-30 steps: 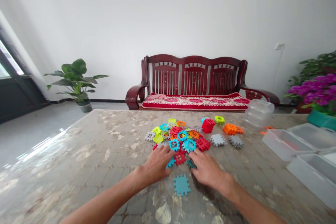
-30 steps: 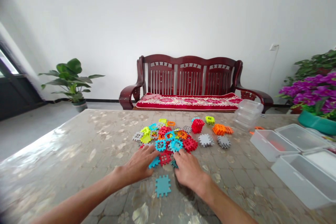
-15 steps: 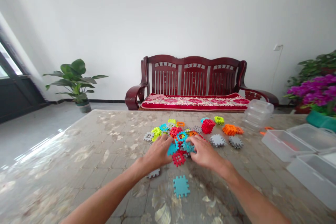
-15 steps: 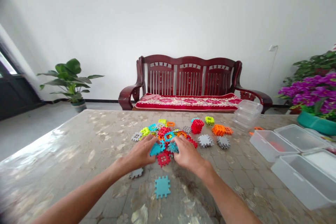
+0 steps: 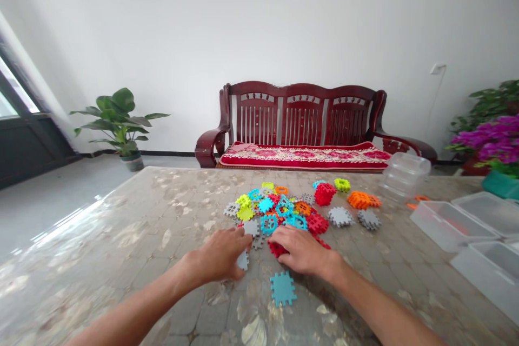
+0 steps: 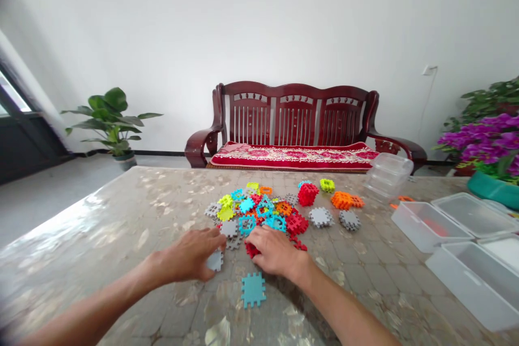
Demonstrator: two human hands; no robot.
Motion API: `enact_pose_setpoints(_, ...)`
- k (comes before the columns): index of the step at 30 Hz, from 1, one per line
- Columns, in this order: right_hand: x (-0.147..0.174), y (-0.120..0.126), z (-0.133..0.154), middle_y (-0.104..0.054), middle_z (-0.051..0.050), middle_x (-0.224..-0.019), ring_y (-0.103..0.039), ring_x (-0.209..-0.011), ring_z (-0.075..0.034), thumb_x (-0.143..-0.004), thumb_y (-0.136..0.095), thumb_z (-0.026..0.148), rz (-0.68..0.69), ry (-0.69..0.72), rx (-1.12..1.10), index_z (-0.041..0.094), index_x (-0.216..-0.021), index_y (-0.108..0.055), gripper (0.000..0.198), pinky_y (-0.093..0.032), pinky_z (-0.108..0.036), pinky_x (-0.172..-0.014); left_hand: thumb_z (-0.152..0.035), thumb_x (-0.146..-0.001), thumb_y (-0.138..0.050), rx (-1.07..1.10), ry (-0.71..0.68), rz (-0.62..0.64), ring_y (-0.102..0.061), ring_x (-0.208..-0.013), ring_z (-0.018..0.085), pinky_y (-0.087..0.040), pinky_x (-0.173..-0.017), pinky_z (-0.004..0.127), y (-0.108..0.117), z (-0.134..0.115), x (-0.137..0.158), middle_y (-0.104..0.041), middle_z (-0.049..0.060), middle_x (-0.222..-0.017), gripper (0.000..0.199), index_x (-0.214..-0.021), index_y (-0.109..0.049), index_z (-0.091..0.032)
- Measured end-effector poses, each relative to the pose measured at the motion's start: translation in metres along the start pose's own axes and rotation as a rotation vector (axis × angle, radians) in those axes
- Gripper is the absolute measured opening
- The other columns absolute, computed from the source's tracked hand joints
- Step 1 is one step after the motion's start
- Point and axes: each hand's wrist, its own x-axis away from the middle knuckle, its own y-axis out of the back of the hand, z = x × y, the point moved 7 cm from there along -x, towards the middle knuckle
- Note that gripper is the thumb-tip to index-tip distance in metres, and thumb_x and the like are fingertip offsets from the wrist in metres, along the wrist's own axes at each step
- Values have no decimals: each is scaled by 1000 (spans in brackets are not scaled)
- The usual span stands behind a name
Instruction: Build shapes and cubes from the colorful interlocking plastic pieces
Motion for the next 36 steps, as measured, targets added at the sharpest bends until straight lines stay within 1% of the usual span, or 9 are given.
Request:
enact_pose_setpoints(6, -8, 0, 5, -60, -7, -111, -60, -93, -22, -78, -57, 16, 90, -33, 151, 22, -109, -62, 32, -46, -31, -75, -21, -62, -73, -99, 39, 77, -61, -109, 33, -52, -86, 46, -16, -10, 4, -61, 13, -123, 58, -116, -54, -23)
enact_pose_setpoints(10, -11, 1, 10, -60, -9, -110, -60, -89, -22, -77, -57, 18, 136, -6, 220, 21, -106, -61, 30, -45, -30, -68, -18, -63, -70, -38, 58, 61, -61, -109, 34, -53, -85, 47, -18, -9, 1, -59, 14, -122, 55, -115, -54, -22)
enact_pose_setpoints(17, -9, -1, 16, -63, -8, -106, -59, -91, -22, -76, -59, 21, 142, 53, 212, 20, -104, -62, 28, -44, -30, -70, -14, -64, -61, 45, 79, 73, -64, -106, 32, -54, -87, 45, -15, -9, 4, -54, 15, -126, 45, -109, -56, -20)
enact_pose_setpoints(20, -11, 10, 15, -64, -5, -108, -60, -93, -21, -75, -62, 23, 83, 60, 143, 23, -109, -62, 34, -44, -28, -71, -13, -65, -60, 21, 79, 71, -65, -105, 32, -55, -84, 45, -19, -7, 2, -56, 16, -125, 46, -111, -56, -20)
enact_pose_setpoints(24, -21, 42, -3, -63, -5, -111, -61, -95, -20, -79, -62, 22, -52, -31, 120, 24, -112, -63, 32, -46, -28, -76, -14, -64, -62, -22, 77, 64, -66, -99, 34, -55, -80, 46, -22, -4, -2, -60, 16, -119, 46, -109, -58, -19)
enact_pose_setpoints(27, -25, 66, -25, -60, -6, -124, -60, -109, -22, -84, -62, 24, -219, -140, 78, 24, -120, -60, 36, -47, -31, -87, -16, -62, -63, -52, 96, 26, -66, -97, 34, -55, -79, 46, -11, 1, -5, -61, 14, -115, 50, -111, -57, -20)
enact_pose_setpoints(29, -20, 76, -41, -58, -7, -130, -57, -115, -21, -86, -61, 24, -338, -215, 31, 23, -124, -58, 38, -46, -32, -94, -18, -66, -61, -73, 124, -54, -67, -96, 32, -54, -78, 44, 6, 7, -10, -61, 12, -114, 49, -115, -56, -22)
enact_pose_setpoints(32, -1, 78, -62, -61, -7, -127, -58, -117, -20, -87, -58, 19, -454, -333, -17, 21, -124, -59, 37, -44, -32, -100, -20, -75, -56, -48, 167, -210, -67, -94, 26, -53, -78, 38, 32, 18, -21, -59, 8, -117, 46, -120, -52, -26)
enact_pose_setpoints(36, 29, 66, -80, -63, -8, -127, -57, -119, -22, -85, -57, 17, -461, -474, -3, 19, -125, -59, 40, -42, -35, -104, -19, -81, -53, 26, 200, -351, -64, -99, 22, -51, -84, 35, 46, 21, -35, -55, 8, -125, 50, -129, -46, -27)
